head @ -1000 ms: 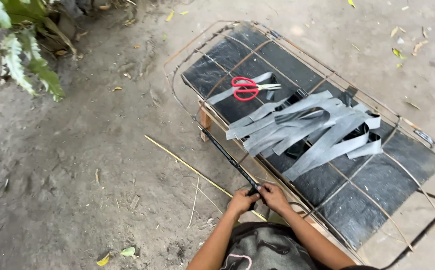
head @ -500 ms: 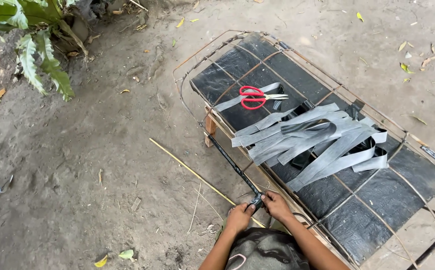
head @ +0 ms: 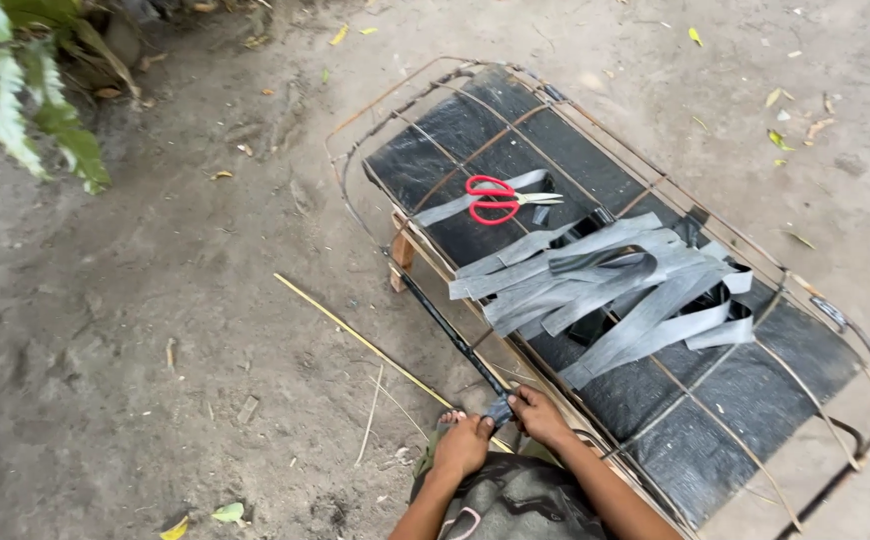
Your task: Wrapping a black plastic strip around a metal chair frame to create the seat or backrest structure.
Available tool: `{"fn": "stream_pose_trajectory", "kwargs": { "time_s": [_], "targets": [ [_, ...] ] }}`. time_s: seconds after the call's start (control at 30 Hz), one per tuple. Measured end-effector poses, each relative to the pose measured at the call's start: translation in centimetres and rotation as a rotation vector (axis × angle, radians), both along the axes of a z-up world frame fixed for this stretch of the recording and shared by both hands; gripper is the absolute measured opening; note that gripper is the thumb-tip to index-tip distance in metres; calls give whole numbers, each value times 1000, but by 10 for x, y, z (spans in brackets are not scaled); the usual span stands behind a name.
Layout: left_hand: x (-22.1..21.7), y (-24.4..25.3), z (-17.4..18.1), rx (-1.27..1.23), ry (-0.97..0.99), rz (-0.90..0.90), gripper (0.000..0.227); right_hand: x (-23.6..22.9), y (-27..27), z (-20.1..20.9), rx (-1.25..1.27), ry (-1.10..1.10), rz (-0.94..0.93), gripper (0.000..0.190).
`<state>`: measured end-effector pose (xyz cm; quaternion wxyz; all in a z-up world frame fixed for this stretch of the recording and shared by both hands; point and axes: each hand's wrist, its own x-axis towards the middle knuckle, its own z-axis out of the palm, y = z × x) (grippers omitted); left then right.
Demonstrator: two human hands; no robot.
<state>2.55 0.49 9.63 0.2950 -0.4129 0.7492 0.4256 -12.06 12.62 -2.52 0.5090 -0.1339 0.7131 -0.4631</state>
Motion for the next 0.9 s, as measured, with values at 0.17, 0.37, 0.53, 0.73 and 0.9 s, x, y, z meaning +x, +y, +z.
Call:
{"fn": "stream_pose_trajectory", "kwargs": {
  "time_s": [0.17,0.37,0.53,0.73,0.9],
  "targets": [
    [-5,-15,-32,-53,30,-76,52,3,2,10,-38,-198,-71,23],
    [-34,-27,-72,-209,198,-204,46,6,1,-9,7,-15,-88,19],
    [-40,-34,-134,-221,432,-354,35,2,4,-25,183,-129,36,49],
    [-19,-52,-209,-406,277,-160,61,16,0,1,62,41,53,23],
    [-126,-63,-164,-371,416,-542,58,11,6,-16,-36,215,-163,36]
  ]
}}
